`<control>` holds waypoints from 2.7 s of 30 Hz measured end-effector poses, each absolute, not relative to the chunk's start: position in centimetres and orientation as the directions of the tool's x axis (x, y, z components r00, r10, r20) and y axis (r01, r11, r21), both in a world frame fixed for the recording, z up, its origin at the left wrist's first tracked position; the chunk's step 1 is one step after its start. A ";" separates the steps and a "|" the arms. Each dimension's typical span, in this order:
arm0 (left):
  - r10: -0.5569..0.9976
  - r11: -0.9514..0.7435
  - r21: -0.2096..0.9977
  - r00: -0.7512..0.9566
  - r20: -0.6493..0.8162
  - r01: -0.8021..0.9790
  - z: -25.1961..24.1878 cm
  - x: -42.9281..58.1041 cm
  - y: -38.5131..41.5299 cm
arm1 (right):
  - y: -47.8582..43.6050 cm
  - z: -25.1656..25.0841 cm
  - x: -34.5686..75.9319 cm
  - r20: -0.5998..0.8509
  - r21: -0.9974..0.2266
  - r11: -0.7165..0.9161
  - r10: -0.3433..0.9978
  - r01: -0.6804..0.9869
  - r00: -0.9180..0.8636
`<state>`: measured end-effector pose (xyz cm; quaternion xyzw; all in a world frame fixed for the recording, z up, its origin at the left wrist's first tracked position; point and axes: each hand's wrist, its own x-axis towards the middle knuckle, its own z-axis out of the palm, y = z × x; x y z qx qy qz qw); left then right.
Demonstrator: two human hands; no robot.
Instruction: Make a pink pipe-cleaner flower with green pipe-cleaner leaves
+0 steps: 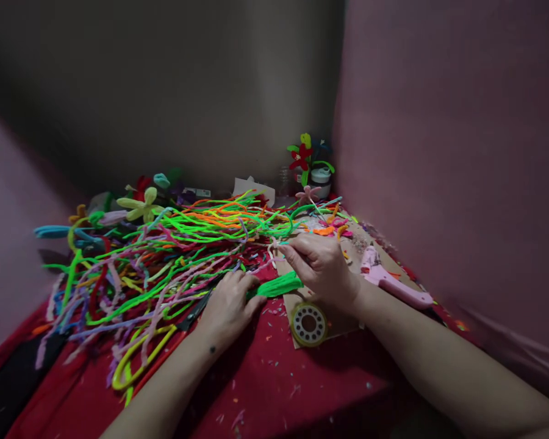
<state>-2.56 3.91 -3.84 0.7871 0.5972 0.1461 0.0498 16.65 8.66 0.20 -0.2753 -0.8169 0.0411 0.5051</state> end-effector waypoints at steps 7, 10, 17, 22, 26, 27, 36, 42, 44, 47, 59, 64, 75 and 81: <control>0.944 -0.294 0.223 0.245 0.222 0.929 -4.6 -2.3 3.9 | 9.0 1.5 18.0 0.864 -0.395 0.839 0.477 0.375 -0.158; 0.942 -0.285 0.237 0.225 0.250 0.929 -4.8 -2.3 3.9 | 9.0 2.2 18.5 0.847 -0.478 0.797 0.530 0.368 -0.047; 0.922 -0.299 0.316 0.187 0.339 0.900 -3.1 -1.9 3.0 | 6.9 1.2 17.1 0.844 -0.293 0.912 0.388 0.289 -0.371; 0.933 -0.218 0.513 0.022 0.360 0.830 2.4 -3.6 1.5 | 4.7 -0.6 15.3 0.761 -0.018 0.984 0.128 0.176 -0.636; 0.890 -0.133 0.434 -0.085 0.447 0.891 5.0 -6.8 1.6 | 3.4 -1.6 14.9 0.702 -0.002 0.987 0.118 0.163 -0.702; 0.895 -0.108 0.417 -0.094 0.435 0.902 4.9 -7.6 1.9 | 3.1 -1.8 14.9 0.684 -0.002 0.989 0.109 0.148 -0.721; 0.960 -0.103 -0.081 0.121 0.253 0.991 0.0 -11.2 4.3 | 2.1 -3.4 14.4 0.597 -0.029 0.999 0.053 0.044 -0.800; 0.956 -0.034 -0.143 0.074 0.285 0.989 -0.7 -13.8 5.6 | 2.3 -3.2 14.3 0.581 -0.067 0.996 0.080 0.050 -0.810; 0.945 0.012 -0.133 0.032 0.327 0.991 -0.5 -14.3 6.0 | 2.2 -3.2 14.3 0.573 -0.060 0.997 0.076 0.051 -0.816; 0.937 0.096 0.076 -0.116 0.330 0.992 0.3 -14.6 5.9 | 2.1 -3.2 14.5 0.553 -0.044 0.997 0.075 0.061 -0.830; 0.957 -0.164 -0.099 0.183 0.224 0.981 -1.4 -12.5 4.1 | 5.7 2.0 12.0 0.171 -0.079 0.910 0.415 0.408 -0.893; 0.952 -0.077 0.088 0.047 0.302 0.993 -2.1 -13.8 4.8 | 8.3 1.2 8.2 0.183 -0.120 0.902 0.430 0.414 -0.884; 0.947 -0.029 0.253 -0.054 0.316 0.967 -2.9 -14.2 5.1 | 10.6 -1.1 3.2 0.116 0.105 0.885 0.442 0.454 -0.889; 0.957 0.007 0.364 -0.111 0.267 0.931 -1.8 -14.5 4.6 | 10.5 -1.3 3.7 0.121 0.091 0.911 0.391 0.402 -0.913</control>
